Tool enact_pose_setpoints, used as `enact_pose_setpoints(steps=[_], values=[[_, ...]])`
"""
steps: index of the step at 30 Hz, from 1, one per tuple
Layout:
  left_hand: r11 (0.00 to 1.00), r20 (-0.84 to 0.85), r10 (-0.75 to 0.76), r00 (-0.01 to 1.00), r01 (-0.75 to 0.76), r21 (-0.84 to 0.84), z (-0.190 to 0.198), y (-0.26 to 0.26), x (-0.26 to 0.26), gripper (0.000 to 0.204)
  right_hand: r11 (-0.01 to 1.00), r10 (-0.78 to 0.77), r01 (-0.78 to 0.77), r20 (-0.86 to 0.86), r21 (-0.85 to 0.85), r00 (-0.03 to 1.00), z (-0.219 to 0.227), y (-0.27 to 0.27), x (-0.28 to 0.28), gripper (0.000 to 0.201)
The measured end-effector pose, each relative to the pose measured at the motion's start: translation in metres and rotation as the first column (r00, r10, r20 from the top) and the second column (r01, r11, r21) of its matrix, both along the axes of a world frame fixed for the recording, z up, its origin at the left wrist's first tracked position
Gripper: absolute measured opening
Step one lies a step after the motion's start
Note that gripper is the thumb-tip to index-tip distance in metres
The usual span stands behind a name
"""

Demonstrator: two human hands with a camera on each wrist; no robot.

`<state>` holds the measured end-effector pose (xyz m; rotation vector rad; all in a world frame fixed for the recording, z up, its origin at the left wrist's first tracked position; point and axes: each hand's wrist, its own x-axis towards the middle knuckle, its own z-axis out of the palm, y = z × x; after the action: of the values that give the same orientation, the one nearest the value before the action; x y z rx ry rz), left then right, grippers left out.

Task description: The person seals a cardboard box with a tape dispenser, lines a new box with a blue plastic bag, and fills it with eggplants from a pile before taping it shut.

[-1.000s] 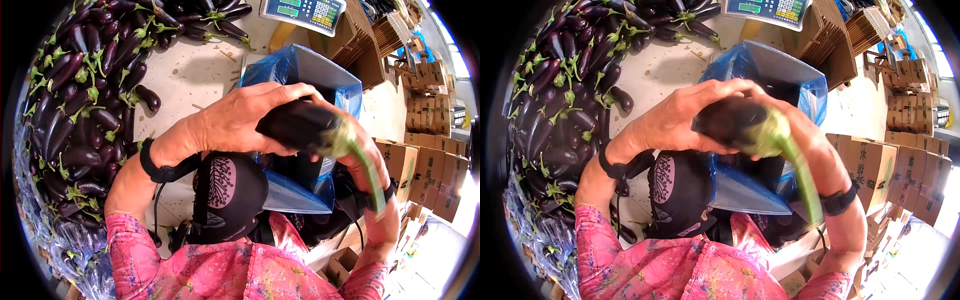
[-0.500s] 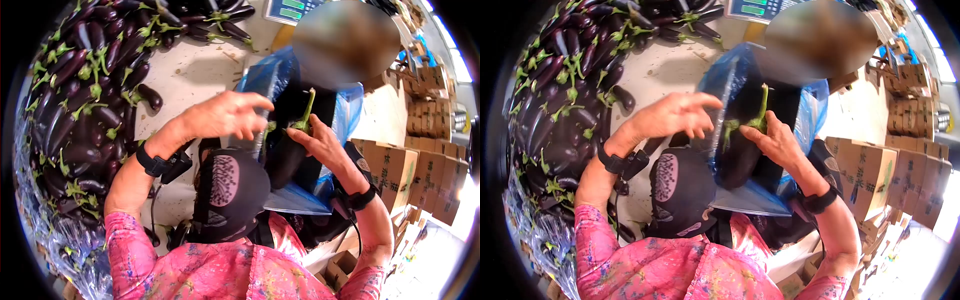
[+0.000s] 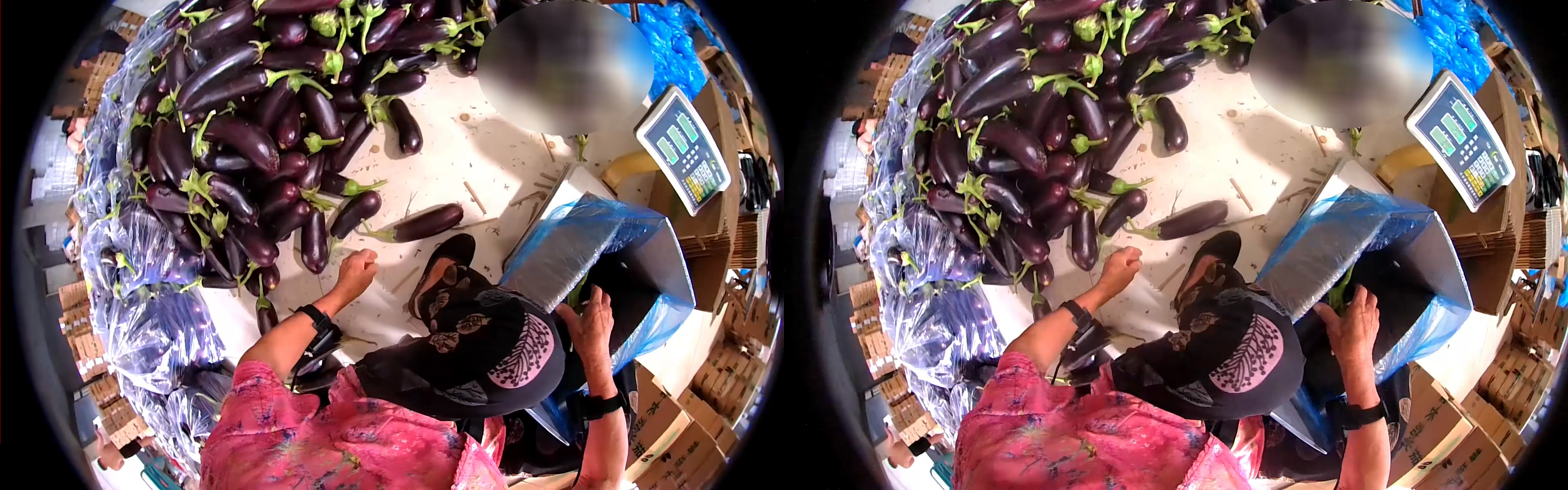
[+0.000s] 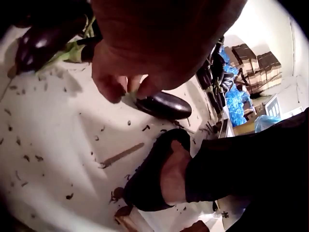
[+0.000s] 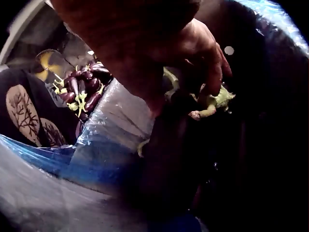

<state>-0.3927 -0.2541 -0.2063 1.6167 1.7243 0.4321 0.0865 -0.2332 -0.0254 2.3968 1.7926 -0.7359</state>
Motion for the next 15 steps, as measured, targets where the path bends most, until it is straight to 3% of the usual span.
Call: enact_pose_setpoints(steps=[1,4,7,8,10,12,13,14,15], values=[[0.992,-0.016,0.061,0.998,-0.062,-0.111,-0.004,-0.002,0.005,0.036,1.000,0.007,-0.007,0.009,0.009,1.000,0.000,-0.001,-0.002,0.079],[0.974,-0.136,-0.016,0.991,0.046,0.222,0.002,0.016,0.037,0.048,0.997,0.047,-0.047,0.013,0.067,0.999,-0.002,-0.004,-0.003,0.074],[0.942,-0.213,-0.137,0.967,0.194,0.275,0.006,0.050,0.068,0.064,0.981,0.099,-0.090,-0.046,0.169,0.994,0.004,-0.013,0.001,0.065],[0.961,-0.291,-0.187,0.938,0.236,0.145,-0.008,0.059,0.077,0.073,0.990,0.056,-0.037,-0.136,0.138,0.989,0.011,-0.010,0.004,0.061],[0.968,-0.340,-0.198,0.919,0.239,0.082,-0.044,0.073,0.083,0.076,0.993,-0.072,0.097,-0.315,0.063,0.946,0.026,-0.006,0.017,0.054],[0.980,-0.245,-0.191,0.951,0.198,0.003,-0.049,0.086,0.089,0.074,0.991,-0.111,0.130,-0.364,0.030,0.925,0.054,-0.008,0.021,0.050],[0.994,0.014,-0.103,0.995,0.103,-0.026,-0.051,0.090,0.088,0.065,0.995,-0.081,0.097,-0.314,0.036,0.946,0.068,-0.011,0.023,0.049],[0.910,0.184,-0.012,0.983,0.087,-0.405,0.013,0.110,0.102,0.057,0.990,-0.135,0.140,-0.348,-0.014,0.928,0.084,-0.011,0.025,0.046],[0.917,0.334,0.034,0.942,0.103,-0.385,0.029,0.114,0.105,0.055,0.976,-0.210,0.215,-0.413,-0.035,0.886,0.089,-0.015,0.033,0.045]])
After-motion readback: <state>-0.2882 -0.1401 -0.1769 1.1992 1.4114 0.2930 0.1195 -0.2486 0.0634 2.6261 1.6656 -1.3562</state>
